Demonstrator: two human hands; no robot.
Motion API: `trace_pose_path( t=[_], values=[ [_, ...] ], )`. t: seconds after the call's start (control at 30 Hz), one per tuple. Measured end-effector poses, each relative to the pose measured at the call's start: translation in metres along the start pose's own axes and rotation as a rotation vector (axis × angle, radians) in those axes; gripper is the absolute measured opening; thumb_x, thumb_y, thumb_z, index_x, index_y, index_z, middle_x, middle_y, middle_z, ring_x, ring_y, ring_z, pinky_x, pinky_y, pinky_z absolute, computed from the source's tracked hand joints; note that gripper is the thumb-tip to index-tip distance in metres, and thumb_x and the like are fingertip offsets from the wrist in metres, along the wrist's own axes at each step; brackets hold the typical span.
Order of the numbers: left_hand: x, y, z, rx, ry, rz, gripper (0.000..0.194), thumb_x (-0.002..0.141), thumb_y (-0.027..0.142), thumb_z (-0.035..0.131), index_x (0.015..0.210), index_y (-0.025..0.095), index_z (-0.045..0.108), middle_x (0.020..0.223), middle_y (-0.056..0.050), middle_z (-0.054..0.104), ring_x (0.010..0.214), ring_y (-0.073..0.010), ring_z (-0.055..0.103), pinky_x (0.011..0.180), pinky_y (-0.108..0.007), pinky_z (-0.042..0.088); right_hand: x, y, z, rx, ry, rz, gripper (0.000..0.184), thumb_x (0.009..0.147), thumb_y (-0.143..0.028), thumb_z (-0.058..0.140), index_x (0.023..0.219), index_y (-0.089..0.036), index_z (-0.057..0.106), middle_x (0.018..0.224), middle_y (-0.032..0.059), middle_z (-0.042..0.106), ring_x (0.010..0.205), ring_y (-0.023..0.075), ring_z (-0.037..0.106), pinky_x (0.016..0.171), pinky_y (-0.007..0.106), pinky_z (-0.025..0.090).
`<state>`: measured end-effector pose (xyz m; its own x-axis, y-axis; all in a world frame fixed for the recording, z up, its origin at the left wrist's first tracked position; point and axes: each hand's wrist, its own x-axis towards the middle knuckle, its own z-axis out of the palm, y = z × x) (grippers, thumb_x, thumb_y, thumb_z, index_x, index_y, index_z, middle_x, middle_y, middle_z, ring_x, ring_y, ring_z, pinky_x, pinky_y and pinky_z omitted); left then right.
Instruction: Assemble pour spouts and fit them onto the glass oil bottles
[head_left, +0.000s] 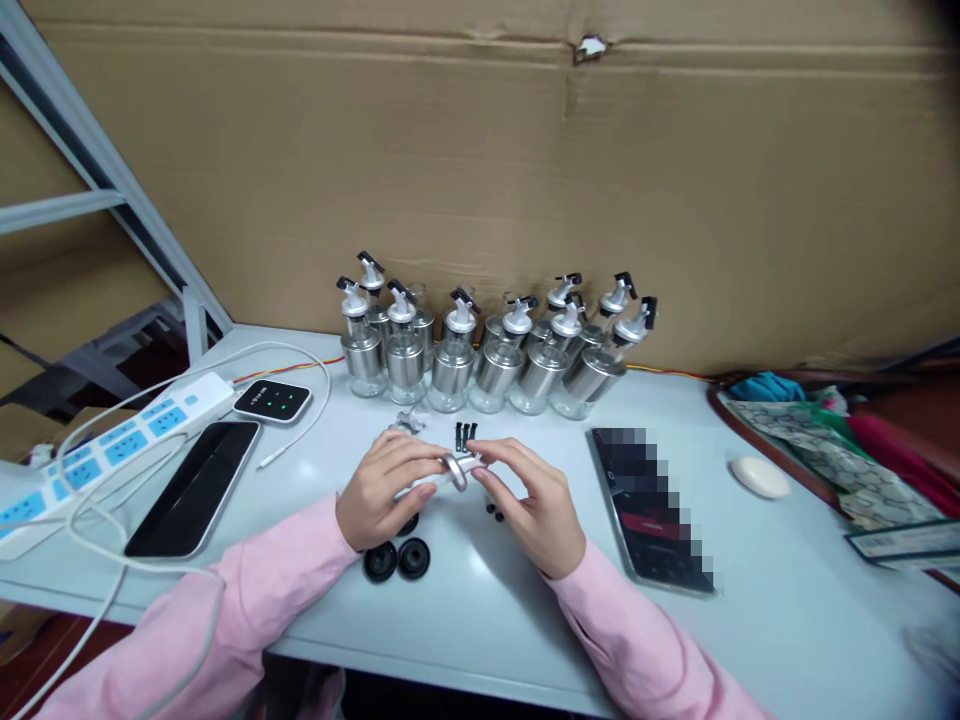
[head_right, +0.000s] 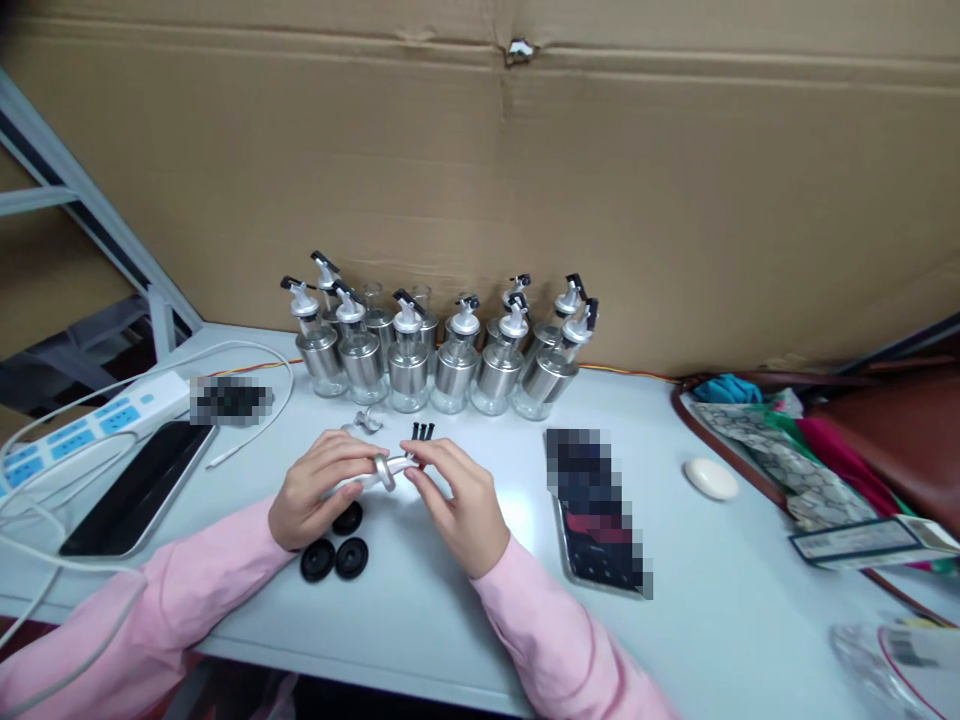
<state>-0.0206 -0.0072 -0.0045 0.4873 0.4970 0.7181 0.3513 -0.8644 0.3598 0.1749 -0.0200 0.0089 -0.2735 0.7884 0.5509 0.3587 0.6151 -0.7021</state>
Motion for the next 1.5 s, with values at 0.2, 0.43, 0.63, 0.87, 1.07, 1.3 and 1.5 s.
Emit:
trace_pose_path(
  t=[0.2,0.43,0.63,0.87,1.07,1.3,1.5],
  values=[
    [-0.005,-0.006,0.007,-0.024,-0.014,-0.036,0.029,0.084,0.033,0.056,0.107,0.017,0.047,0.095,-0.009,0.066,0.086,-0.0185,0.061,0.078,-0.034,0.042,0.002,0.007,-0.005,0.030,-0.072,-0.016,0.029,0.088,-0.014,0.045,0.111,-0.023,0.060,0.092,0.0071,0.062,0.084,0.0167,0.060,0.072,0.028,0.048],
    [-0.005,-0.007,0.008,0.013,-0.147,0.037,0.030,0.086,0.034,0.053,0.110,0.017,0.047,0.098,-0.009,0.065,0.090,-0.0177,0.060,0.079,-0.032,0.041,0.002,0.009,-0.005,-0.017,-0.145,0.021,0.024,0.087,-0.015,0.047,0.106,-0.020,0.061,0.089,0.0066,0.064,0.083,0.0165,0.060,0.073,0.028,0.048],
    [-0.003,-0.007,0.006,0.033,-0.111,0.010,0.029,0.084,0.033,0.056,0.107,0.017,0.049,0.092,-0.008,0.066,0.085,-0.0186,0.060,0.077,-0.032,0.043,0.004,0.024,-0.017,-0.329,-0.250,0.281,0.020,0.071,-0.015,0.065,0.091,-0.018,0.064,0.075,0.0028,0.065,0.076,0.0204,0.059,0.071,0.034,0.046],
    [-0.003,-0.007,0.006,0.018,-0.116,-0.004,0.028,0.085,0.034,0.055,0.107,0.017,0.049,0.089,-0.007,0.066,0.082,-0.0184,0.061,0.076,-0.033,0.043,0.001,0.030,-0.020,-0.344,-0.462,0.437,0.005,0.065,-0.020,0.070,0.071,-0.020,0.070,0.068,0.0012,0.067,0.069,0.0173,0.059,0.065,0.027,0.044],
    [-0.002,-0.006,0.005,0.012,-0.110,-0.016,0.028,0.084,0.033,0.056,0.106,0.016,0.050,0.090,-0.008,0.065,0.085,-0.0193,0.059,0.075,-0.033,0.045,0.000,0.028,-0.014,-0.359,-0.444,0.474,0.007,0.066,-0.025,0.069,0.070,-0.019,0.069,0.063,0.0004,0.065,0.059,0.0147,0.058,0.057,0.024,0.042],
    [-0.004,-0.006,0.006,-0.015,-0.114,-0.034,0.029,0.084,0.033,0.057,0.108,0.017,0.050,0.091,-0.008,0.065,0.086,-0.0191,0.059,0.077,-0.032,0.044,0.001,0.025,-0.014,-0.355,-0.420,0.480,0.010,0.071,-0.029,0.065,0.071,-0.019,0.068,0.061,0.0002,0.065,0.056,0.0148,0.058,0.055,0.024,0.041],
    [-0.004,-0.005,0.006,-0.006,-0.107,-0.026,0.028,0.085,0.033,0.055,0.107,0.017,0.050,0.091,-0.008,0.065,0.086,-0.0192,0.059,0.076,-0.032,0.044,-0.001,0.030,-0.012,-0.370,-0.411,0.447,0.005,0.068,-0.017,0.064,0.066,-0.020,0.067,0.061,-0.0007,0.065,0.056,0.0147,0.058,0.055,0.025,0.042]
  ],
)
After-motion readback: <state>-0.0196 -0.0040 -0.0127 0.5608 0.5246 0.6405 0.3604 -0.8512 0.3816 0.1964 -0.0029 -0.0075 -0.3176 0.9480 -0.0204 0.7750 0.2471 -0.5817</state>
